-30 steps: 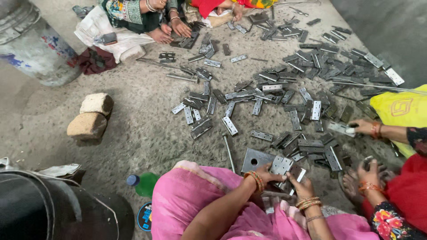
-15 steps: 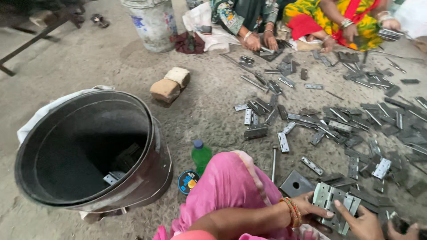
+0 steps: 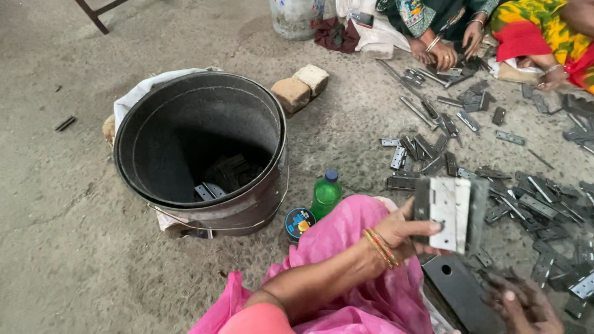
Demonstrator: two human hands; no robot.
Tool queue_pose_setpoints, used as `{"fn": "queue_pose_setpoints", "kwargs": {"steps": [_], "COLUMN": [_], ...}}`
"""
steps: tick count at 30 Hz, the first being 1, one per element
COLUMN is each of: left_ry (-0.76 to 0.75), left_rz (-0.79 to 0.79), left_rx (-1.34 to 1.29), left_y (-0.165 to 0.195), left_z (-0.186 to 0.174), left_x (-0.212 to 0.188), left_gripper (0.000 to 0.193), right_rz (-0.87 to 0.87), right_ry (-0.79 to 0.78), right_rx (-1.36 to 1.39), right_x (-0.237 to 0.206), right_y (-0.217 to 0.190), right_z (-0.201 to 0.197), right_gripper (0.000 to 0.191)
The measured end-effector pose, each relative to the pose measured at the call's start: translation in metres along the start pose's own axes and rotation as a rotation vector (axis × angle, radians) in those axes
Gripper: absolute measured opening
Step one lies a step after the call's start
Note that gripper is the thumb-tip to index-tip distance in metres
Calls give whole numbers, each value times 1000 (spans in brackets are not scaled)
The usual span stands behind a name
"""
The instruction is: The person sits on the floor and assembles small metal hinge components by placing them on a metal block and striking them with a cylindrical metal tool. The person repeatedly picks up hinge parts, aligns them, and taps them into place, then places the finished pieces into a nearby bucket.
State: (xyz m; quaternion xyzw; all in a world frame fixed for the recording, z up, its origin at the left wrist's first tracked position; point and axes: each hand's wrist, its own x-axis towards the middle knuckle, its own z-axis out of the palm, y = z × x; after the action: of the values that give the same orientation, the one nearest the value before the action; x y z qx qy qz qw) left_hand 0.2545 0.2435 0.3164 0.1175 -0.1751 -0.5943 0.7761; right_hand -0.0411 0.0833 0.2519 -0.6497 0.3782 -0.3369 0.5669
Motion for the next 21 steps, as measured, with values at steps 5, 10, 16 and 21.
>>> {"fn": "queue_pose_setpoints", "kwargs": {"steps": [5,10,16,21], "left_ry": [61,321,490,361], "left_rz": [400,950,722,343], "left_rx": [-154,-417,-255,-2], "left_y": [97,188,171,102], "left_z": [16,12,-2,-12], "left_x": [-18,-30,-8,-1], "left_gripper": [70,53,21,15], "right_rz": [288,357,426,416], "right_ry": [0,-8,177,215], "right_rx": [-266,-743,-107,25], "right_x": [12,3,-32,-103], "right_y": [43,62,82,107], "right_z": [-34,-53,-56,-103], "right_gripper": [62,61,61,60]}}
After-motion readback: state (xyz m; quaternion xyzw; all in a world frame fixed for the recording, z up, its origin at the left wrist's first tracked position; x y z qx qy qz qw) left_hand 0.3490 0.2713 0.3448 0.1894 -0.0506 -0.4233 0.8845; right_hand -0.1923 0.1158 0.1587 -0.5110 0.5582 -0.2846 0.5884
